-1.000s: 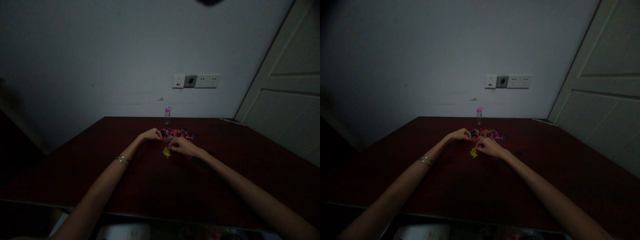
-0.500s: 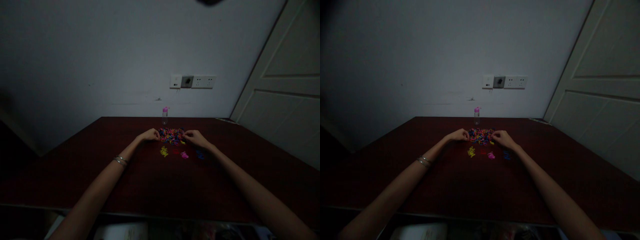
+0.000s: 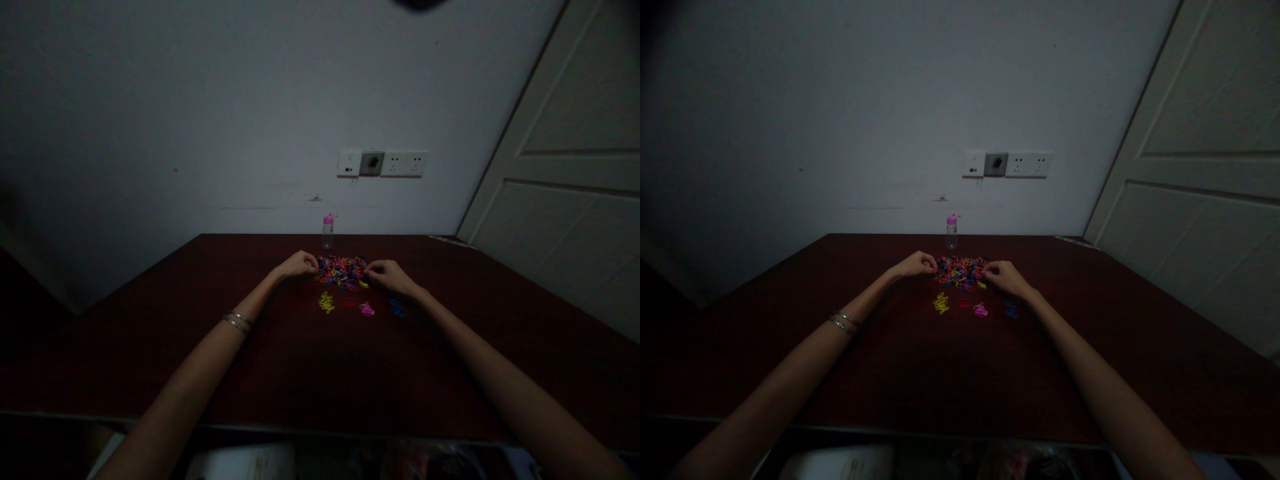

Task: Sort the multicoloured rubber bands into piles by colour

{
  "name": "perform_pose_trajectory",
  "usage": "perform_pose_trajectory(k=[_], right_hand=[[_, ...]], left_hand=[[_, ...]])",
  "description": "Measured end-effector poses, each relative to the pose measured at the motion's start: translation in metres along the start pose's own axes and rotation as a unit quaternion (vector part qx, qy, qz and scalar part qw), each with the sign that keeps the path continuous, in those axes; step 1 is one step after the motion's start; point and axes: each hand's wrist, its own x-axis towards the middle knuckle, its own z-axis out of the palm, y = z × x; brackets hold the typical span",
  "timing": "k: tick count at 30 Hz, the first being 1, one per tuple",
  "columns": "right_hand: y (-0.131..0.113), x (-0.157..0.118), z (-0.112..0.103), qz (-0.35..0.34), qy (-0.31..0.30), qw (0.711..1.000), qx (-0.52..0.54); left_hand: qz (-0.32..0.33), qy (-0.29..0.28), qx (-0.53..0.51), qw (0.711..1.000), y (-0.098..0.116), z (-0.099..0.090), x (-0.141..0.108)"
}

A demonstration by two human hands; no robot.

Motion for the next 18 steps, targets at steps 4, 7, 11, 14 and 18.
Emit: perform_pose_trajectory(k=[4,7,11,14,18], right_hand=[[0.0,-0.001,0.0,-0.004,0.003,1.0,0.003],[-0.002,-0.002,0.0,-0.004,0.006,1.0,0.004],[-0.003,-0.002,-0.002,0.004,0.003,1.0,0.011],[-0.002,-0.002,-0.004,-0.001,0.006,1.0,0.008],[0.002,-0.001,-0.005,0.002,0.004,1.0,0.002]], left_hand=[[0.0,0.011,-0.018,1.0,-0.001,0.001,0.0],[-0.003,0.024,-0.02,1.0,0.001,0.002,0.0],[-0.003,0.033,-0.031,0.999,0.007,0.003,0.0],[-0.005,0.043,-0.038,0.998,0.011,0.005,0.0],[-0.006,0.056,-0.032,0.998,0.011,0.006,0.0]])
